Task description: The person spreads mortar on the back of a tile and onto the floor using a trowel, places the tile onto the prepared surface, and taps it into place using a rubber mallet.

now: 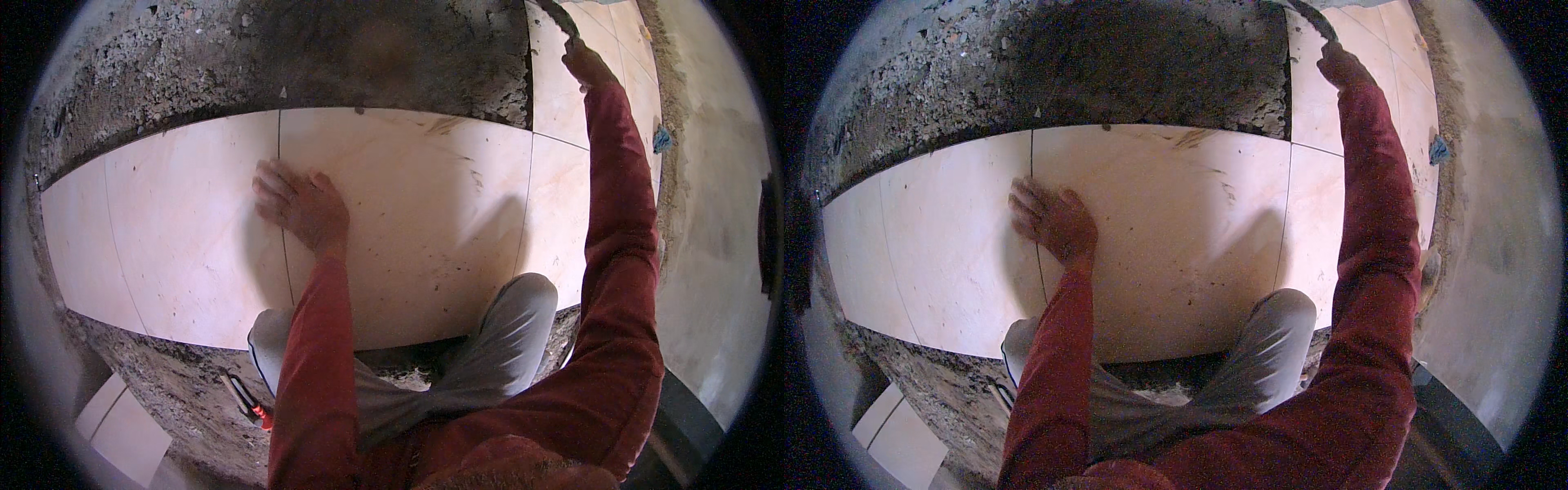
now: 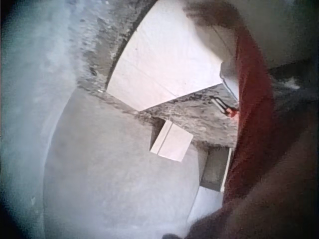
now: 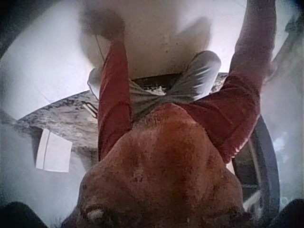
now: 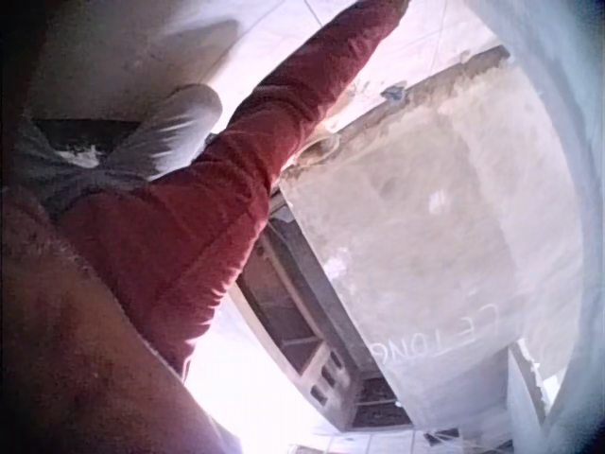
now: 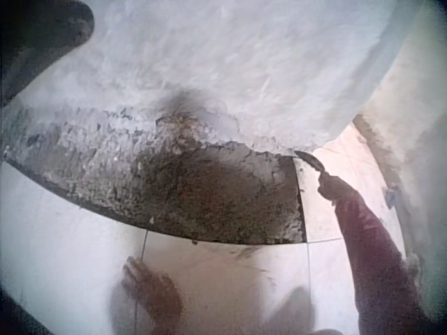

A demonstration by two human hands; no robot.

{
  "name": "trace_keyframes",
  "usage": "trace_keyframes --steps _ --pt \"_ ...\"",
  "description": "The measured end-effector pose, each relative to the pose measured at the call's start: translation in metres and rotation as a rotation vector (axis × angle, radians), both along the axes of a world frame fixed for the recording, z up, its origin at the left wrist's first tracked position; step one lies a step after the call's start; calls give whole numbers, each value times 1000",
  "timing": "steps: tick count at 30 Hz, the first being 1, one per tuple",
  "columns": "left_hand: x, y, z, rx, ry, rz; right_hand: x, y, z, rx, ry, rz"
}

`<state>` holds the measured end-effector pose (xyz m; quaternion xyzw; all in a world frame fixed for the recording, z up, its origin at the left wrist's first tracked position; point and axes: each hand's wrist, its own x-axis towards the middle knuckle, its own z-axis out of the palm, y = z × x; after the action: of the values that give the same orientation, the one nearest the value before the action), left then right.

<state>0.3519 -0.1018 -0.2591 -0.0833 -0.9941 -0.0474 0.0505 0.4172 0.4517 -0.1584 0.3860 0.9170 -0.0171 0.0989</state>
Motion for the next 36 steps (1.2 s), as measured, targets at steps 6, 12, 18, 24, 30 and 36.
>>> trace_keyframes --steps 6,12,18,24,30,36 --pt "-2 -2 -3 -61 -28 33 -62 49 -54 -310 -20 -117" --pt "-1 3 -5 -20 -26 16 -64 86 -97 -453 120 -67" --pt "-4 -5 2 -35 -1 22 -23 -33 -70 -197 -150 181" --pt "-1 3 1 -137 -42 41 67 -137 25 -430 -322 -70" --pt "4 5 0 -155 0 -10 48 -125 70 -292 -190 -183" --pt "4 5 2 -124 59 -19 13 -4 -27 190 -79 293"
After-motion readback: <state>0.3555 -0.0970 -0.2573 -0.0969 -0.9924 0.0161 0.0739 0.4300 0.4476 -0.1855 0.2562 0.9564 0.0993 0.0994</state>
